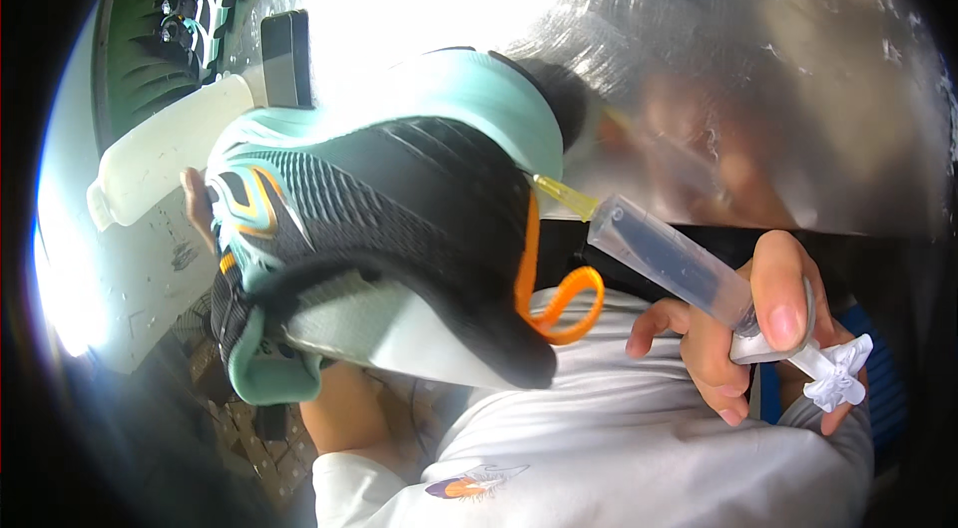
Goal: The person attaches a needle to a syringe, wipes it with a cloth, and fills it from a bottle. They then pick up a shoe and inject liquid into the sole before placing it back on the conveyor belt.
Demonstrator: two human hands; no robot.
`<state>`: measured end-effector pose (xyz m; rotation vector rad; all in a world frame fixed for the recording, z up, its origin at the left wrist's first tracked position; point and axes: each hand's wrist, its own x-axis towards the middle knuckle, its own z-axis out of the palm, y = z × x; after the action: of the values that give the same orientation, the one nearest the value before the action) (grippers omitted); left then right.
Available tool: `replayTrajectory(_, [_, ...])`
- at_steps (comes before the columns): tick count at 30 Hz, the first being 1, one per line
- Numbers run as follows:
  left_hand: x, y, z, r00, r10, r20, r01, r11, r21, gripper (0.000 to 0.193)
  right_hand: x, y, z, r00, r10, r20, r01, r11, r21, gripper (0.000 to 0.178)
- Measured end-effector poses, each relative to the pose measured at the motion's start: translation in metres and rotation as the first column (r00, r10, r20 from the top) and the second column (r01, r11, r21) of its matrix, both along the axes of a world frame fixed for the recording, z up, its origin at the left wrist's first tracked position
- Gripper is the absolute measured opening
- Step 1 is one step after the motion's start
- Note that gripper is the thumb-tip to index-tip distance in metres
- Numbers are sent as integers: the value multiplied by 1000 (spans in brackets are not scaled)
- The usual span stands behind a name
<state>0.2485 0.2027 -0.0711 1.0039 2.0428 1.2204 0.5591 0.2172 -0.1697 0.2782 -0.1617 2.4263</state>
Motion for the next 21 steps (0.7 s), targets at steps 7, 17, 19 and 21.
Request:
replayTrajectory(7, [1,-65,-4,998,66,16,-64,991,-114,42,-21,0,-4,995,-67,-72,62,996,-69,71])
replayTrajectory(17, [-22,-143,-8,988,155,21,-145,957,-250,39,-18,-17,2,1000,4,-13,-5,997,-79,62])
replayTrajectory(19, [-1,-131,-19,986,163,-41,-167,973,-159,35,-13,-21,2,996,73,42,-72,997,-32,56])
replayTrajectory(21, [7,-103,-5,789,436,433,-396,900,-185,58,-18,-34,-4,999,-41,22,41,999,-18,63])
